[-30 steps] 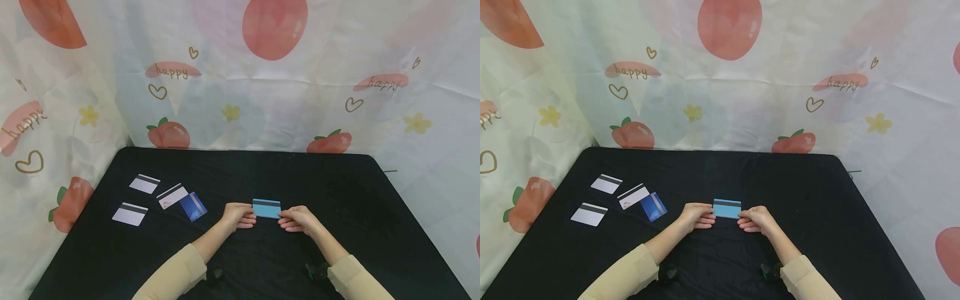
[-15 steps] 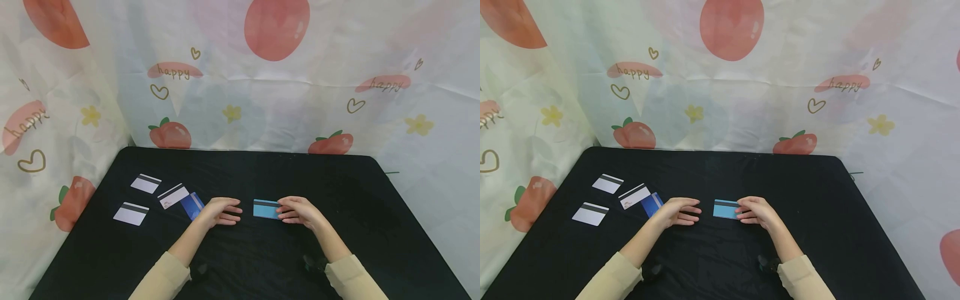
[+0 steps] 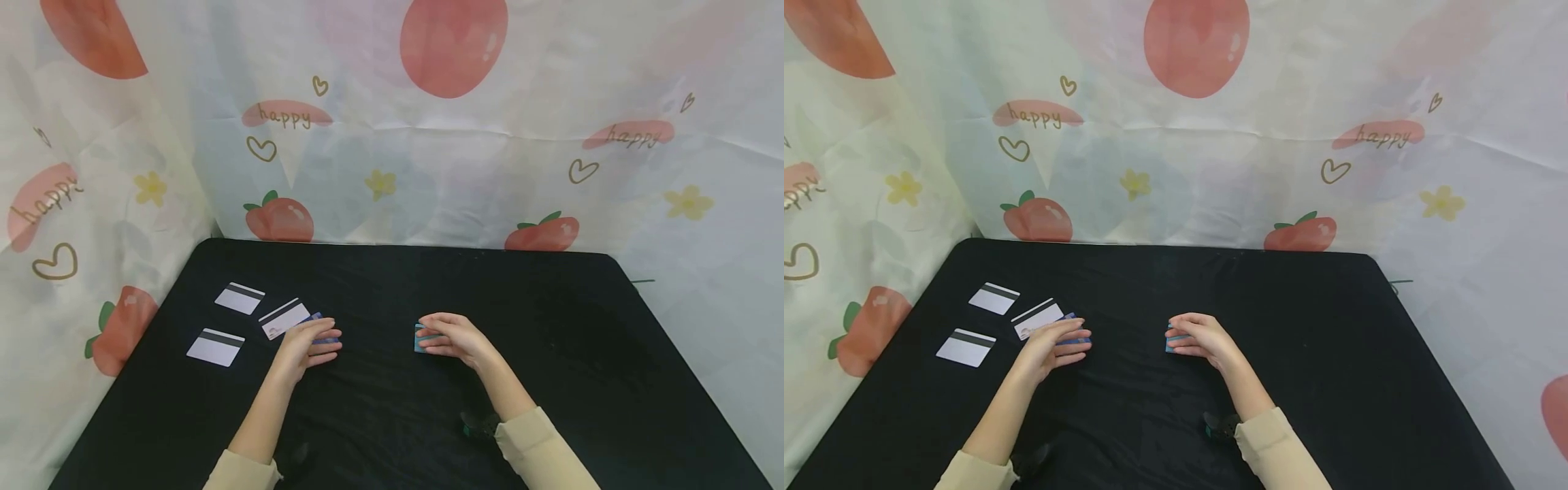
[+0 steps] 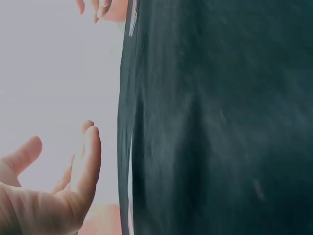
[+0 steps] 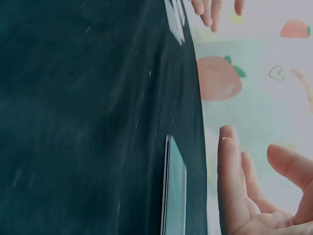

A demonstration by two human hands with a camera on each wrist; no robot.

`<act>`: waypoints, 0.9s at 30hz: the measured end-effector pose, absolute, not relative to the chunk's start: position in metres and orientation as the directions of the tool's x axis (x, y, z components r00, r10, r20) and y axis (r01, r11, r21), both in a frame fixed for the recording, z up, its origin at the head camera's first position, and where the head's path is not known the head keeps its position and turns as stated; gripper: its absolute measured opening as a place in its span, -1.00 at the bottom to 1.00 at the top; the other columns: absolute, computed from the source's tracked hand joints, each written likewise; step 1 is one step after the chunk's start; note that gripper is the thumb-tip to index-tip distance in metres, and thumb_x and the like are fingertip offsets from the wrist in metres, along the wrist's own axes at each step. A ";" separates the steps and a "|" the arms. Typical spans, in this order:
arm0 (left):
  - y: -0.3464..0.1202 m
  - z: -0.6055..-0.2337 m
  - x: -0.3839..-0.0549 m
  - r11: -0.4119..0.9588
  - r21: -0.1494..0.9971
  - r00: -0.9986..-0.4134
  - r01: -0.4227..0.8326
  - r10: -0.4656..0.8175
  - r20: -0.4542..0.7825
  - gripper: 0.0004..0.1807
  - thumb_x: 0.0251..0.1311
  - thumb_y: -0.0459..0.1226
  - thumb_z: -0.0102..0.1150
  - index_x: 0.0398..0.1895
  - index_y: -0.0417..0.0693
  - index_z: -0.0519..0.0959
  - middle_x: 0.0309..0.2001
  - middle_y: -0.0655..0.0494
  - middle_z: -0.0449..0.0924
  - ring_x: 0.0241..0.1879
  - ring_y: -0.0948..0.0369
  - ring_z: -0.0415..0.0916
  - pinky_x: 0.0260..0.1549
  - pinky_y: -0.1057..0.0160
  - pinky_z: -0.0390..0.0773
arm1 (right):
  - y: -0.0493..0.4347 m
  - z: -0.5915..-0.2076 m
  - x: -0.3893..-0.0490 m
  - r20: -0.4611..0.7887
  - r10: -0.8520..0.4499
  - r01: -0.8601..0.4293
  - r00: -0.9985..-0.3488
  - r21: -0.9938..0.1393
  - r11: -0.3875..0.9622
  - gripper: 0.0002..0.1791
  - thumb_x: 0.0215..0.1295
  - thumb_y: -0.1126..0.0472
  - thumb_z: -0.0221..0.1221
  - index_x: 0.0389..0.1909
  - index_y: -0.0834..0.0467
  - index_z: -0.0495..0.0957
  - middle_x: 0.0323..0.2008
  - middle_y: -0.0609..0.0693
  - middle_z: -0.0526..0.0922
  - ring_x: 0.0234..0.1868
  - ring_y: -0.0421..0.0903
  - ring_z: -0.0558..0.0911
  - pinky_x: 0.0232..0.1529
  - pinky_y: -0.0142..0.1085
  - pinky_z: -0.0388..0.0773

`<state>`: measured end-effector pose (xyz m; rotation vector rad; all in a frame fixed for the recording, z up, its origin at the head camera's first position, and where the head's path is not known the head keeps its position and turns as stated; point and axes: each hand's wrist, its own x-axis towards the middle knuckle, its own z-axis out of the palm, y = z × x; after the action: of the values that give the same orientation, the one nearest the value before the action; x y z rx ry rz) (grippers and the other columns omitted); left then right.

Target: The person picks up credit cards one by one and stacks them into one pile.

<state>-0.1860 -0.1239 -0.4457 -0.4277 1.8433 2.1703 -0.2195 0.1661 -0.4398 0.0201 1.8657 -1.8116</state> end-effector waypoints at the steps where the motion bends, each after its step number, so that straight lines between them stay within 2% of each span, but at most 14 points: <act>1: -0.128 -0.445 -0.184 -0.179 0.908 -0.923 -0.378 -0.007 -0.386 -0.51 0.23 -0.23 0.05 0.16 -0.35 0.32 -0.10 -0.18 0.57 -0.12 -0.08 0.57 -0.16 0.05 0.57 | 0.163 -0.440 -0.221 -0.374 -0.355 0.366 -0.857 -0.926 0.092 -0.50 0.33 0.17 0.04 0.15 0.44 0.28 -0.16 0.19 0.61 -0.24 -0.03 0.67 -0.14 -0.22 0.60; 6: -0.148 -0.444 -0.175 -0.267 0.892 -0.918 -0.364 -0.059 -0.392 -0.45 0.24 -0.21 0.07 0.20 -0.36 0.26 -0.11 -0.13 0.58 -0.20 -0.01 0.61 -0.16 0.05 0.56 | 0.145 -0.443 -0.225 -0.357 -0.365 0.356 -0.860 -0.932 0.072 -0.51 0.32 0.20 0.04 0.16 0.43 0.28 -0.12 0.23 0.58 -0.19 -0.01 0.66 -0.12 -0.21 0.59; 10: -0.161 -0.445 -0.167 -0.300 0.883 -0.909 -0.362 -0.094 -0.405 -0.41 0.22 -0.17 0.09 0.22 -0.31 0.22 -0.07 -0.12 0.57 -0.16 -0.02 0.59 -0.14 0.05 0.55 | 0.129 -0.445 -0.229 -0.360 -0.373 0.365 -0.855 -0.929 0.059 -0.55 0.32 0.22 0.05 0.14 0.41 0.32 -0.13 0.19 0.60 -0.19 -0.01 0.66 -0.13 -0.24 0.59; 15: -0.174 -0.448 -0.159 -0.325 0.869 -0.897 -0.373 -0.115 -0.428 -0.39 0.27 -0.15 0.03 0.28 -0.25 0.14 -0.01 -0.09 0.54 -0.10 0.01 0.57 -0.10 0.08 0.54 | 0.110 -0.448 -0.234 -0.355 -0.384 0.359 -0.852 -0.931 0.065 -0.60 0.34 0.25 0.01 0.13 0.37 0.36 -0.11 0.21 0.60 -0.18 0.00 0.66 -0.14 -0.24 0.59; 20: -0.181 -0.450 -0.156 -0.357 0.850 -0.882 -0.387 -0.125 -0.454 -0.43 0.32 -0.15 -0.06 0.29 -0.25 0.15 -0.04 -0.02 0.56 -0.11 0.06 0.58 -0.10 0.09 0.54 | 0.090 -0.449 -0.238 -0.355 -0.406 0.348 -0.842 -0.933 0.094 -0.61 0.34 0.26 0.01 0.12 0.37 0.37 -0.06 0.27 0.57 -0.13 0.06 0.64 -0.13 -0.22 0.59; 27: -0.183 -0.454 -0.155 -0.424 0.816 -0.871 -0.394 -0.113 -0.479 -0.46 0.32 -0.17 -0.08 0.28 -0.25 0.16 -0.09 0.00 0.58 -0.14 0.07 0.59 -0.09 0.04 0.53 | 0.063 -0.453 -0.240 -0.355 -0.451 0.338 -0.819 -0.933 0.122 -0.60 0.32 0.23 0.04 0.11 0.36 0.39 -0.06 0.26 0.57 -0.11 0.08 0.62 -0.12 -0.17 0.59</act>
<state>-0.1551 -0.1830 -0.4544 -0.7124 1.5778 2.4105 -0.2404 0.0630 -0.4531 -0.1097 1.8254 -1.7571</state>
